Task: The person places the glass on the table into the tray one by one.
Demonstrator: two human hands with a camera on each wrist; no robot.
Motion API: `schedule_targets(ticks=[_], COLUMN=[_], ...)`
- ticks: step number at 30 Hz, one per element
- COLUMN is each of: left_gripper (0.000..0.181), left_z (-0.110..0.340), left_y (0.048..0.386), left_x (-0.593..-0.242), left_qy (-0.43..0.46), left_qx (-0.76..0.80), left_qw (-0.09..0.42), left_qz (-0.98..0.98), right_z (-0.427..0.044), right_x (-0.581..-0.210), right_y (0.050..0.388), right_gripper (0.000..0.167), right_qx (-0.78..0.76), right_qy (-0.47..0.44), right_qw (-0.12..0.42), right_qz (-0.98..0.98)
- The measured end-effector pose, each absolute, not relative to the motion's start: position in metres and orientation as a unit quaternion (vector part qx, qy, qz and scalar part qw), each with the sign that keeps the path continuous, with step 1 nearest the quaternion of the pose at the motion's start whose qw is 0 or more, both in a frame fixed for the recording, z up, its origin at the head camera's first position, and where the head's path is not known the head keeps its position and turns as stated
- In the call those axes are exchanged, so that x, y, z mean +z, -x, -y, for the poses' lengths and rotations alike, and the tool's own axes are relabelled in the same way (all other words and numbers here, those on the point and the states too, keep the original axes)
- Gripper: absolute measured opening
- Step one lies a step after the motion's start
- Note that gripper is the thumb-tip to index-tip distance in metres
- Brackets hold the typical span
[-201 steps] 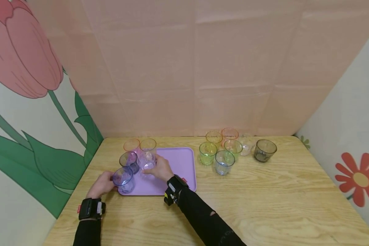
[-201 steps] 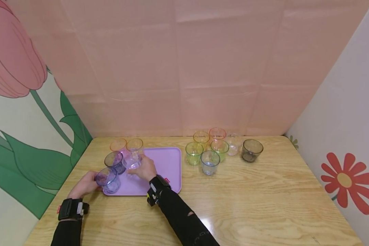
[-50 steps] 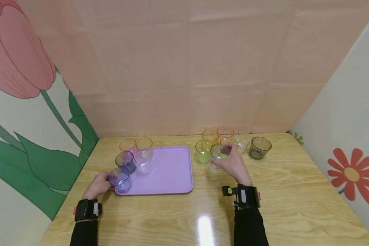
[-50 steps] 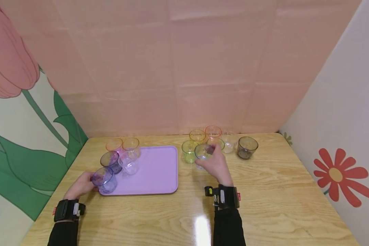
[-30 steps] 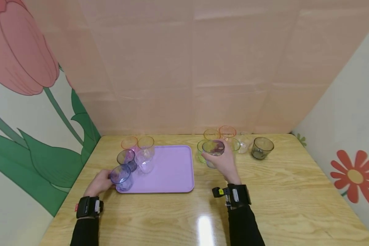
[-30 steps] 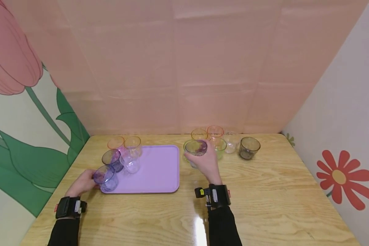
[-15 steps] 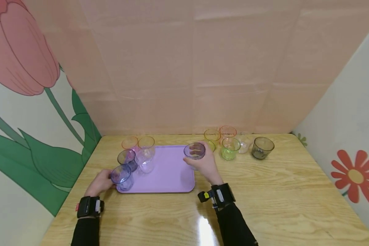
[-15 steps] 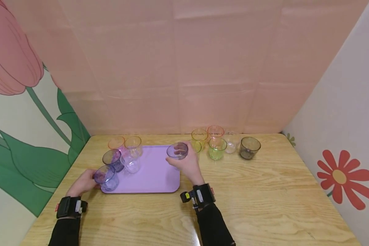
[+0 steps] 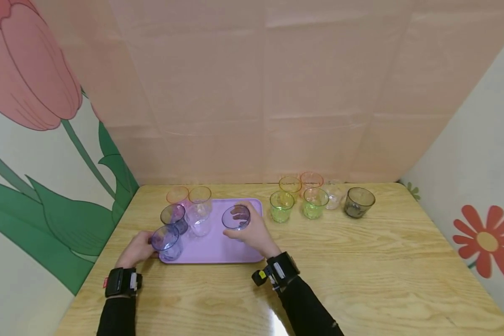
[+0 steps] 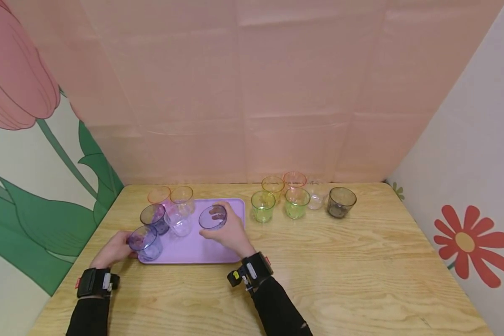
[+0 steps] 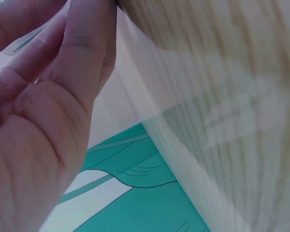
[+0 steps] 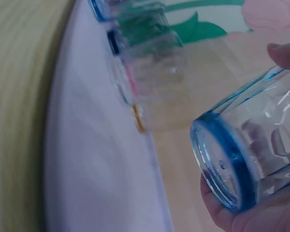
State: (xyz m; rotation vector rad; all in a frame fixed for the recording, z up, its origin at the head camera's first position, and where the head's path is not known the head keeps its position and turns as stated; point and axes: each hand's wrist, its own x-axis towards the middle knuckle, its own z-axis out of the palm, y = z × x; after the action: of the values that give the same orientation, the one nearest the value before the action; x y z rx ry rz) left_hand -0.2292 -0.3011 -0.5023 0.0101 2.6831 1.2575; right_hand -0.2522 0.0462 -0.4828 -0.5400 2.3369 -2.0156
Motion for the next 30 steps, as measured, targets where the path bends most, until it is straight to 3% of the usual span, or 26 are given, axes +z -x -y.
schedule_targets(ticks=[14, 22, 30], left_gripper=[0.021, 0.02, 0.021], left_z=[0.303, 0.302, 0.299], left_y=[0.227, 0.226, 0.227], left_x=[-0.497, -0.497, -0.498], left_qy=[-0.008, -0.011, 0.001], left_qx=[0.413, 0.416, 0.413], left_qw=[0.089, 0.09, 0.09], left_qz=[-0.906, -0.905, -0.906], right_z=[-0.007, 0.013, 0.022], right_x=[-0.495, -0.501, -0.497], right_y=[0.252, 0.242, 0.231], right_gripper=[0.072, 0.08, 0.084], right_qx=[-0.613, -0.577, -0.532], right_qy=[0.15, 0.191, 0.172], right_qw=[0.013, 0.016, 0.048], right_qz=[-0.776, -0.794, -0.827])
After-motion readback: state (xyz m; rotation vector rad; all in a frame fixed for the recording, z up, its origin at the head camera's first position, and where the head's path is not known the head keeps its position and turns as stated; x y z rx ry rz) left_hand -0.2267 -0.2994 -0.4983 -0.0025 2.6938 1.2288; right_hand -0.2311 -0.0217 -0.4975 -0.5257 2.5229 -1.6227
